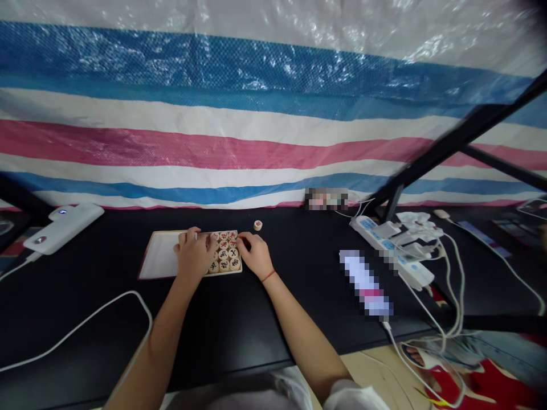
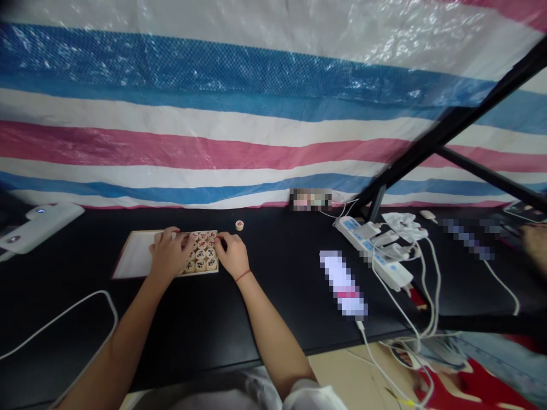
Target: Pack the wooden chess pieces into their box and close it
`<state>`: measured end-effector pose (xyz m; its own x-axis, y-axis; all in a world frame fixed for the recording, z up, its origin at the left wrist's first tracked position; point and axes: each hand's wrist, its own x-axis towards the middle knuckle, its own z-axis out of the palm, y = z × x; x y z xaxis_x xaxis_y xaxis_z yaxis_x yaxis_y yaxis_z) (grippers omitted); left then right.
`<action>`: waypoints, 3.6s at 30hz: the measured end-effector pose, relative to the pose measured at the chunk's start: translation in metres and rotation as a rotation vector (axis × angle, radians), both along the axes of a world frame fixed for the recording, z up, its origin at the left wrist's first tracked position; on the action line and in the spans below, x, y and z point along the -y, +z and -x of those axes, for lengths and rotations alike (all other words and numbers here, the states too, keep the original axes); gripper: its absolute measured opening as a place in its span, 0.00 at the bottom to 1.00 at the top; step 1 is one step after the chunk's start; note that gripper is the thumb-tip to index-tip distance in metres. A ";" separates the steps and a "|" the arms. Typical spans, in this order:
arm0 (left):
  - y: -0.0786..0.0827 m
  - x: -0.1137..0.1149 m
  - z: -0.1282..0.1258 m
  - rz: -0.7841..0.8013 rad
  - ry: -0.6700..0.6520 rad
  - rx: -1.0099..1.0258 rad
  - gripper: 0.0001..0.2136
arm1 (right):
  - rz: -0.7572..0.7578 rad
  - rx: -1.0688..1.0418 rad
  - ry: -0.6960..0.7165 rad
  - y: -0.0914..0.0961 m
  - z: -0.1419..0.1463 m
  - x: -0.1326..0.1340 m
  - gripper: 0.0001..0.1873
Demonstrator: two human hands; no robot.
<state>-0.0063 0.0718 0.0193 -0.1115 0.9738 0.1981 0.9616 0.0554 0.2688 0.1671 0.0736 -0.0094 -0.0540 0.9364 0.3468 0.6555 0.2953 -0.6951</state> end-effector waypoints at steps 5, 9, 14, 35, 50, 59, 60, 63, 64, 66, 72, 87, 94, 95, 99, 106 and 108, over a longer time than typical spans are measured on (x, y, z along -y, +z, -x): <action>-0.003 -0.001 -0.007 -0.009 -0.001 -0.005 0.16 | 0.020 -0.004 -0.001 0.002 0.001 0.000 0.08; -0.005 -0.001 -0.008 -0.052 0.010 0.003 0.15 | 0.023 -0.004 0.007 0.003 0.000 0.000 0.09; -0.002 -0.001 -0.010 -0.028 0.002 -0.005 0.15 | 0.017 -0.020 0.011 0.002 -0.001 0.000 0.09; 0.014 0.014 -0.022 -0.020 -0.137 0.781 0.17 | -0.208 -0.046 0.153 0.020 0.004 0.011 0.11; 0.010 0.008 -0.012 -0.073 0.105 1.376 0.20 | -0.233 -0.210 -0.107 0.024 -0.007 0.005 0.10; 0.008 0.004 -0.008 -0.073 0.119 1.339 0.22 | -0.125 -0.091 -0.436 -0.009 -0.057 -0.020 0.09; 0.009 0.004 -0.008 -0.056 0.110 1.329 0.23 | -0.122 -0.065 -0.448 -0.012 -0.057 -0.021 0.08; 0.009 0.006 -0.009 -0.012 0.063 1.318 0.25 | -0.106 0.013 -0.486 -0.020 -0.055 -0.023 0.07; 0.009 0.006 -0.009 0.001 0.045 1.309 0.25 | -0.096 0.036 -0.488 -0.021 -0.054 -0.023 0.06; 0.008 0.008 -0.009 0.012 0.007 1.249 0.25 | -0.076 0.073 -0.486 -0.019 -0.051 -0.023 0.06; 0.002 0.013 -0.012 -0.137 -0.207 0.661 0.14 | -0.178 -0.120 -0.210 0.013 -0.025 -0.004 0.09; -0.009 0.015 -0.015 -0.302 -0.397 0.440 0.16 | -0.166 -0.361 -0.089 0.021 -0.006 0.005 0.09; -0.010 0.015 -0.011 -0.279 -0.363 0.443 0.17 | -0.178 -0.086 -0.432 -0.009 -0.063 -0.016 0.09; -0.010 0.015 -0.011 -0.273 -0.365 0.443 0.17 | -0.157 -0.065 -0.451 -0.012 -0.067 -0.018 0.09; -0.010 0.014 -0.011 -0.261 -0.372 0.460 0.16 | -0.095 -0.015 -0.473 -0.014 -0.072 -0.020 0.09; -0.008 0.014 -0.010 -0.254 -0.350 0.481 0.16 | 0.019 0.127 -0.412 -0.008 -0.062 -0.016 0.09; -0.007 0.013 -0.010 -0.252 -0.352 0.481 0.16 | 0.046 0.165 -0.412 -0.010 -0.061 -0.017 0.10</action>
